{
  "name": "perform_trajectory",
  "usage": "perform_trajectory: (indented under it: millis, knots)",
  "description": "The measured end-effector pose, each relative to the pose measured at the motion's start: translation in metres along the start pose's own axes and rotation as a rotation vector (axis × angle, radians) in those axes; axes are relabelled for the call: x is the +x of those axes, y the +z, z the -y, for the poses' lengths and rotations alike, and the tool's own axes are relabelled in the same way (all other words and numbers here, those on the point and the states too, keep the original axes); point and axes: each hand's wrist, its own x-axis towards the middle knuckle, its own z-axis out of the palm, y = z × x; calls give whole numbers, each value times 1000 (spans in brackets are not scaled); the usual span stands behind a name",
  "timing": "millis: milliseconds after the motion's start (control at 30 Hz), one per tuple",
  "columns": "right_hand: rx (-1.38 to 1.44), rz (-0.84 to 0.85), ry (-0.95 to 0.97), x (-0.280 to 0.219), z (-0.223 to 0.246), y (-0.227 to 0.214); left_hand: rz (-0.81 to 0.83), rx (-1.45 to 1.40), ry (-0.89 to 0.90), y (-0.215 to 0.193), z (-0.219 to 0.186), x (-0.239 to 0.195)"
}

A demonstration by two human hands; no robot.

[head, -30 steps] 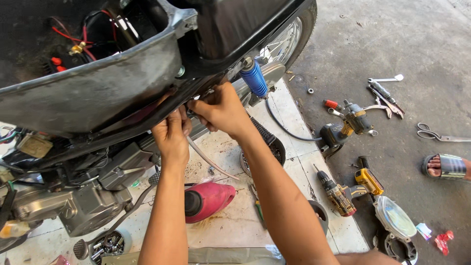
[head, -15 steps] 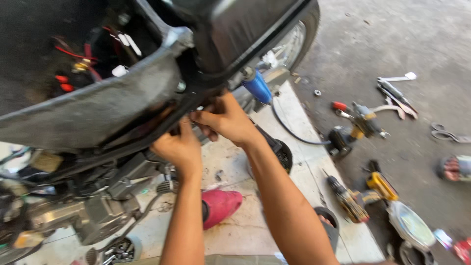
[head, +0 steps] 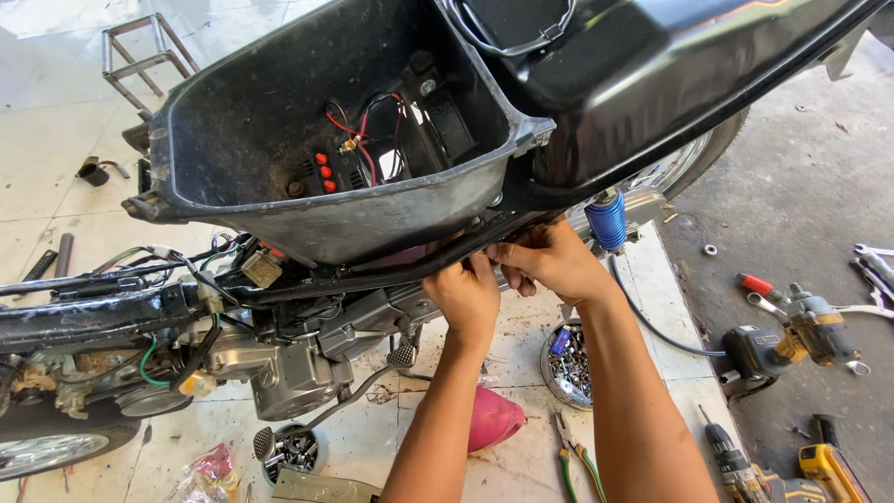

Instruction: The person uses pliers to cut a white tube connected to the motorcycle's fuel tank area. They then use their hands to pull and adjust the tube and surrounding wires near the engine and frame.

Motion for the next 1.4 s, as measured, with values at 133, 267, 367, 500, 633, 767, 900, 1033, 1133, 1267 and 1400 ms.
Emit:
perform_trajectory:
  millis: [133,267,367,500,633,767,900,1033,1133,1267,1400]
  knots:
    - [48,-14,34,-2,0,4,-105,-79,-45,2,-6,6]
    - [25,-26,87,-2,2,4,-118,-124,-33,5,-8,7]
    - [30,-5,59,-1,3,2,-109,-130,-26,-2,-16,15]
    - [99,-6,3,1,-8,0,-62,-97,-7,-10,-18,21]
    - [109,-17,-31,4,-21,-4,-75,0,-8,-8,-24,21]
    - [84,1,-12,2,-5,1,-74,8,-60,-5,-12,15]
    - [95,-44,-46,2,-21,4,85,48,80,-1,26,-8]
    - [106,-237,-270,-32,-21,17,239,-53,175,-8,44,-5]
    - [-79,-560,-449,-69,-56,3,294,-298,136,-15,15,17]
    - [-419,-756,-580,-122,-174,-20,337,-411,118,-21,14,21]
    - [-1034,-628,-276,-192,-262,3,266,-521,84,-12,31,9]
